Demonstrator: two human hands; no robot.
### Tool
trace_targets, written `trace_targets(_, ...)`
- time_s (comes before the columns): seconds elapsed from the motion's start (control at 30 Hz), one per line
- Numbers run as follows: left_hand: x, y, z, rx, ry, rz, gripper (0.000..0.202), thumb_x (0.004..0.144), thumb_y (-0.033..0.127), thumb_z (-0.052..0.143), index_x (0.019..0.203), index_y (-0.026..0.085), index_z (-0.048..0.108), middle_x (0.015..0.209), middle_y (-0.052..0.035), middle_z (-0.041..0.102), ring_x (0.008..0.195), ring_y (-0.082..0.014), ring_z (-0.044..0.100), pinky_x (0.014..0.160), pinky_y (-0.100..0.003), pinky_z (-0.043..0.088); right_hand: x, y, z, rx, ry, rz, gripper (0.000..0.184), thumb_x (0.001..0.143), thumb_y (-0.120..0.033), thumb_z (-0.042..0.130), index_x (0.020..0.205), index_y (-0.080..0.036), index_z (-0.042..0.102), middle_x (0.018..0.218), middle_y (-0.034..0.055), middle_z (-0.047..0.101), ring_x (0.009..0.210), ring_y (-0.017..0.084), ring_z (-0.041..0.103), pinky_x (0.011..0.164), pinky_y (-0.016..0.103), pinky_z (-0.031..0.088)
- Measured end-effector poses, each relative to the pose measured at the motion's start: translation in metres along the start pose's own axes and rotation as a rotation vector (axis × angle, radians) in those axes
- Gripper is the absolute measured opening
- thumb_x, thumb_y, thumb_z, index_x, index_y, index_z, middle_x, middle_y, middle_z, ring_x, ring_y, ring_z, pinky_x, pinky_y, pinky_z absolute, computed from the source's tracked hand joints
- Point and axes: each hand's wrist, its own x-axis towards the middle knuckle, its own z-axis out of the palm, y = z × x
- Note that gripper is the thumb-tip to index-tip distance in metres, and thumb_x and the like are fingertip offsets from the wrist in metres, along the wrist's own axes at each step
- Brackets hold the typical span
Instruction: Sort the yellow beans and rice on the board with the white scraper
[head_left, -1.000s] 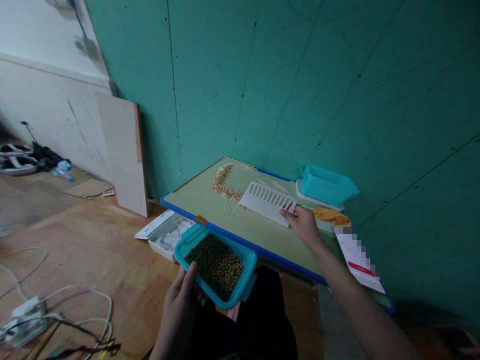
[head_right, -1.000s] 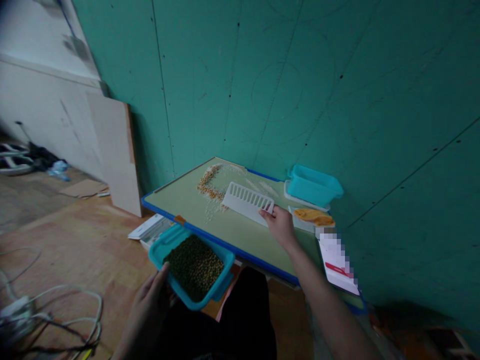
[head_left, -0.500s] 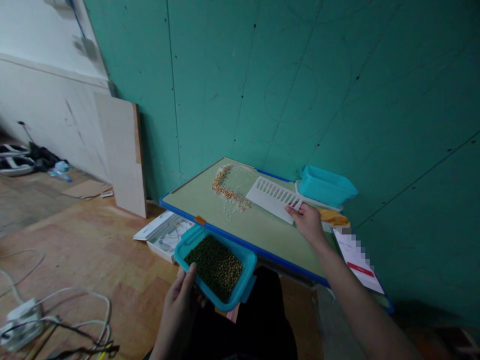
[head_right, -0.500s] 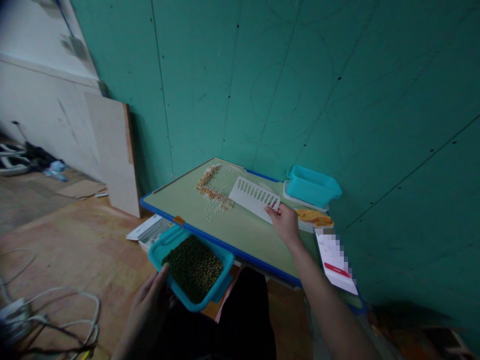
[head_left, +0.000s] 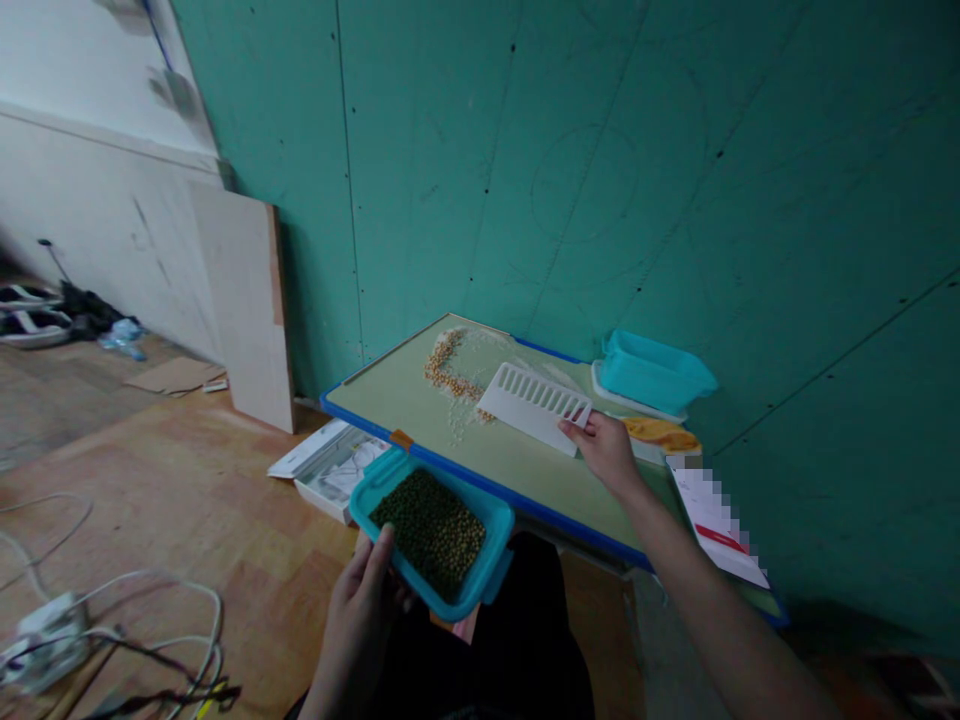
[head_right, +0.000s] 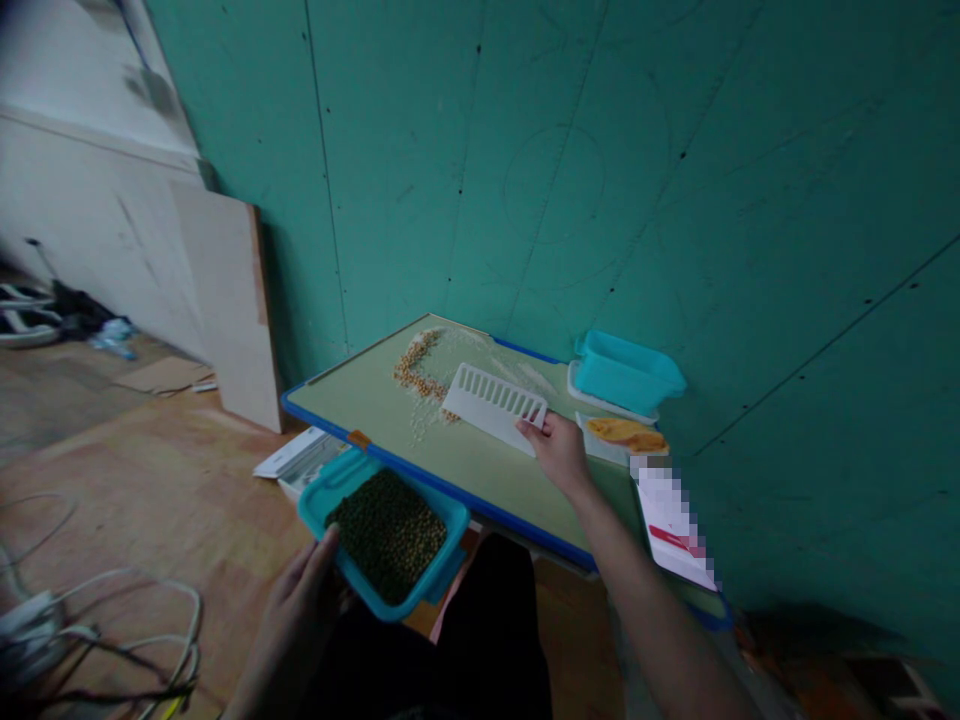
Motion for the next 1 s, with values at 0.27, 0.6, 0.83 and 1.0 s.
trace_targets(0.27, -0.001, 0.0, 0.001, 0.027, -0.003, 0.021, 0.047, 0.065, 0.057, 0.085, 0.086, 0.024, 0.058, 0.048, 0.0106, 0.045, 0.039, -0.0104, 0.042, 0.039, -0.022, 0.037, 0.01, -0.01, 0.005, 0.023, -0.061, 0.0, 0.034, 0.073, -0.047, 0.074, 0.085, -0.016, 0.075, 0.085, 0.0112, 0.08, 0.078, 0.03, 0.076, 0.068, 0.038, 0.059)
trace_targets(0.6, 0.0, -0.001, 0.0, 0.016, -0.037, 0.008, 0.044, 0.069, 0.056, 0.083, 0.087, 0.023, 0.06, 0.049, 0.0103, 0.045, 0.041, -0.0101, 0.043, 0.041, -0.022, 0.037, 0.022, -0.03, 0.028, 0.088, -0.139, 0.041, 0.042, 0.067, -0.054, 0.081, 0.082, -0.016, 0.075, 0.075, 0.0098, 0.078, 0.075, 0.028, 0.075, 0.065, 0.036, 0.059)
trace_targets(0.83, -0.002, 0.003, 0.002, 0.033, -0.074, 0.023, 0.043, 0.07, 0.055, 0.082, 0.087, 0.023, 0.06, 0.048, 0.0099, 0.043, 0.041, -0.0109, 0.041, 0.041, -0.023, 0.036, 0.025, -0.032, 0.044, 0.231, -0.193, 0.143, 0.048, 0.056, -0.059, 0.085, 0.076, -0.017, 0.073, 0.071, 0.0081, 0.076, 0.068, 0.026, 0.073, 0.059, 0.034, 0.057)
trace_targets(1.0, -0.002, 0.003, 0.002, 0.039, -0.072, 0.021, 0.044, 0.069, 0.058, 0.081, 0.082, 0.024, 0.057, 0.047, 0.0104, 0.042, 0.041, -0.0105, 0.041, 0.04, -0.022, 0.035, 0.027, -0.035, 0.052, 0.319, -0.241, 0.27, 0.05, 0.05, -0.056, 0.088, 0.076, -0.018, 0.071, 0.072, 0.0062, 0.076, 0.063, 0.023, 0.071, 0.056, 0.033, 0.056)
